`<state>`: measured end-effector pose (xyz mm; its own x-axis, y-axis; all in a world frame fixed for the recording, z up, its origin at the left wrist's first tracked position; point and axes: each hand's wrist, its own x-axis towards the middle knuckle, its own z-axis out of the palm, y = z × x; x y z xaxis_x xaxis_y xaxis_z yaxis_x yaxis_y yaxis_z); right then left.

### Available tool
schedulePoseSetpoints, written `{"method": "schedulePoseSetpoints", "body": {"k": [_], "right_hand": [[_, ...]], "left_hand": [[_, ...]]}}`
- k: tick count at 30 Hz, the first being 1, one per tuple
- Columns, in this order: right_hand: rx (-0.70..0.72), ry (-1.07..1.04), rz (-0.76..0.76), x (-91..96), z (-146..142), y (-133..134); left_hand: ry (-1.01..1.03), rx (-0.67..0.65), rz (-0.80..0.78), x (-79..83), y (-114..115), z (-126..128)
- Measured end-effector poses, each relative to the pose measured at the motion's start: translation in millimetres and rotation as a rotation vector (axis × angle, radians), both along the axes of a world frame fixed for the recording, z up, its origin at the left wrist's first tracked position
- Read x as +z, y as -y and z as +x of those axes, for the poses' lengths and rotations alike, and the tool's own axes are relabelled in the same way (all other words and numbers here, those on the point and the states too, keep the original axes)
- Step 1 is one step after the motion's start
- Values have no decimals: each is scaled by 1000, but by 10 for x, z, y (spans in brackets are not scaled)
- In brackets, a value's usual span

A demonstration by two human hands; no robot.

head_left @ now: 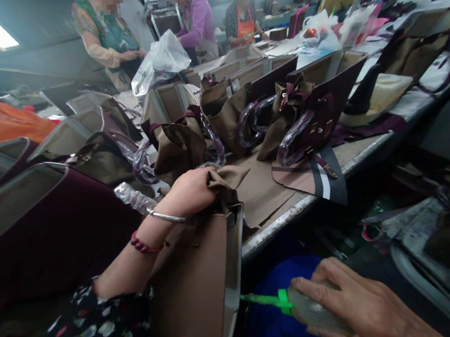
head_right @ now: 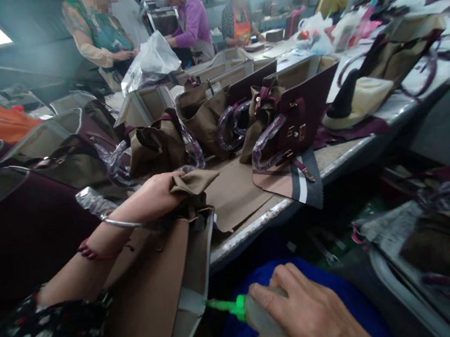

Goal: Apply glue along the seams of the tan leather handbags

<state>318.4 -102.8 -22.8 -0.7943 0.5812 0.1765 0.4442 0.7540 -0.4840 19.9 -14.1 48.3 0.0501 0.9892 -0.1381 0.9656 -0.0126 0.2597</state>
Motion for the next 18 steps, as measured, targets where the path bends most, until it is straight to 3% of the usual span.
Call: {"method": "schedulePoseSetpoints", "body": {"k": [10, 13, 18], "right_hand": [[-86, -80, 118, 70, 7, -120], [-127, -88, 140, 65, -17, -207], [-168, -80, 182, 28, -40, -317]], "left_hand": [[-245, 20, 200, 657, 175, 79], [-300, 0, 237, 697, 163, 126], [-289, -81, 264, 570, 137, 141]]}}
